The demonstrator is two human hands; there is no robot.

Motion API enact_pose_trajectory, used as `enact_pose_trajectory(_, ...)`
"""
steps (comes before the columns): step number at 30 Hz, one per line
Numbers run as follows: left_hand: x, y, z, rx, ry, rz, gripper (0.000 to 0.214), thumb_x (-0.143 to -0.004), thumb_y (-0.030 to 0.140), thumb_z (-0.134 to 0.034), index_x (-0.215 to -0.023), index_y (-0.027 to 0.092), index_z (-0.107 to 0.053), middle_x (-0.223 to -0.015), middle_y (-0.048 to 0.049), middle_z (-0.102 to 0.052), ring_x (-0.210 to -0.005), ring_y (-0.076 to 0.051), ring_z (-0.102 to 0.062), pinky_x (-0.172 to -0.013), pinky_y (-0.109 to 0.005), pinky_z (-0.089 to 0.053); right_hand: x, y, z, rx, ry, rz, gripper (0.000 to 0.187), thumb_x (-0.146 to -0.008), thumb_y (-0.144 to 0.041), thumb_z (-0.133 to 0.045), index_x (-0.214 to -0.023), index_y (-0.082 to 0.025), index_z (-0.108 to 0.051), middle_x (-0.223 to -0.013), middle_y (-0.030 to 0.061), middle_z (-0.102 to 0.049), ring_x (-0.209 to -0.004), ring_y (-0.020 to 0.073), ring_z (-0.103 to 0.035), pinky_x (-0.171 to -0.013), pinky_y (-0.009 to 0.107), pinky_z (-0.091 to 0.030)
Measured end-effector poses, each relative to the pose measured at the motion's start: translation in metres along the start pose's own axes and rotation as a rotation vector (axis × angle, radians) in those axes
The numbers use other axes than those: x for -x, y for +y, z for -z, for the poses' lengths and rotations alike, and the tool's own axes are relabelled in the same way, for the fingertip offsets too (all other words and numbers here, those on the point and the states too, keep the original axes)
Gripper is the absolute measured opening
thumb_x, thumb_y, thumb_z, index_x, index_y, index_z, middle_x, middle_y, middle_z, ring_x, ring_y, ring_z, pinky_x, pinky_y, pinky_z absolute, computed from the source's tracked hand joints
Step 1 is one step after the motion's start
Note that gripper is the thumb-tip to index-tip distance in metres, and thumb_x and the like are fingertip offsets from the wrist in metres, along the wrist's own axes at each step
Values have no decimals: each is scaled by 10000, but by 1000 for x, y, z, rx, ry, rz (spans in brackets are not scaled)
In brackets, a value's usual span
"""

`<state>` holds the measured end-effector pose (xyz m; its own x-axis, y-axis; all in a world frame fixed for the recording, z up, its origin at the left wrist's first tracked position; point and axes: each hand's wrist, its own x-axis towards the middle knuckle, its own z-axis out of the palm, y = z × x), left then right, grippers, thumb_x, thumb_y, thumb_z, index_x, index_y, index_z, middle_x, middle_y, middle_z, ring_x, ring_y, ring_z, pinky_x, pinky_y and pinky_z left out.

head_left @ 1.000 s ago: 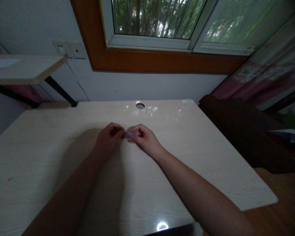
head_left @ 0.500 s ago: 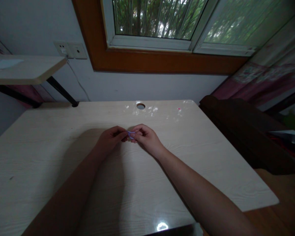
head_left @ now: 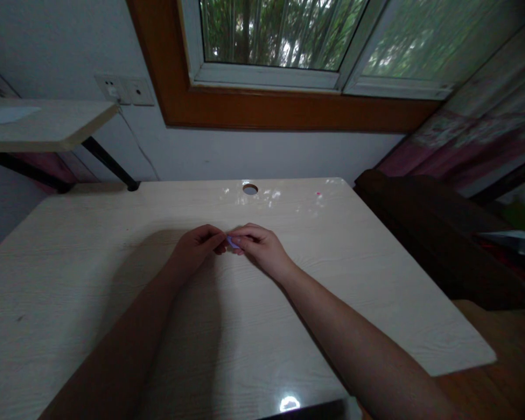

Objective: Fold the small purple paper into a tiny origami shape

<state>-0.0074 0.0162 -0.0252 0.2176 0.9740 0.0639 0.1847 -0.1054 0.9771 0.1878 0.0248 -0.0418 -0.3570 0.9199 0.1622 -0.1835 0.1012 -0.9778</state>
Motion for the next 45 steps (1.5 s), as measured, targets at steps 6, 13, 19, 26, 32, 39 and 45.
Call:
enact_pose_trajectory(6, 1, 0, 1, 8, -1, -24, 232, -848, 395, -650, -810, 167, -669, -702, -17, -688, -668, -146, -628, -673, -266, -509, 0, 1, 0, -16, -18, -12, 189, -822, -324, -722, -981, -232, -764, -909, 34, -676, -752, 131, -656, -704, 289, -547)
enact_pose_trajectory(13, 1, -2, -1, -18, 42, -28, 215, -844, 381, -647, -801, 171, -669, -696, -18, -689, -667, -154, -638, -676, -272, -517, 0, 0, -2, -62, 46, -71, 286, -793, -398, -752, -979, -189, -695, -803, 35, -717, -672, 128, -651, -653, 278, -539)
enact_pose_trajectory(19, 2, -2, -2, -44, 55, -44, 204, -850, 376, -643, -823, 178, -682, -700, -15, -698, -676, -156, -653, -678, -268, -525, -3, 1, -2, -51, 61, -121, 281, -780, -413, -759, -899, -166, -693, -761, 36, -720, -666, 129, -656, -656, 277, -540)
enact_pose_trajectory(26, 2, 1, -4, 7, 66, -36, 207, -844, 378, -647, -846, 172, -665, -706, -21, -700, -671, -159, -662, -674, -276, -533, -1, 2, -2, -51, 66, -114, 274, -751, -384, -787, -892, -169, -693, -759, 30, -715, -675, 123, -656, -677, 269, -534)
enact_pose_trajectory(32, 1, -3, -4, -71, 44, -31, 249, -803, 430, -694, -829, 184, -668, -676, -10, -694, -624, -155, -647, -623, -271, -525, 0, 7, -2, 4, 48, -98, 283, -757, -406, -774, -919, -185, -702, -778, 33, -717, -711, 139, -662, -699, 282, -534)
enact_pose_trajectory(39, 2, -8, -2, -111, 52, -56, 239, -815, 427, -686, -831, 189, -676, -693, -14, -707, -636, -157, -654, -640, -267, -525, -1, 7, -1, 81, 50, -68, 265, -774, -390, -756, -938, -185, -713, -790, 35, -714, -714, 139, -647, -697, 279, -514)
enact_pose_trajectory(45, 3, -4, -2, -120, 52, -49, 244, -823, 432, -684, -843, 189, -679, -689, -14, -711, -644, -161, -668, -640, -263, -525, 0, 6, -1, 82, 40, -59, 266, -813, -417, -719, -950, -189, -716, -825, 47, -716, -737, 142, -645, -722, 289, -511)
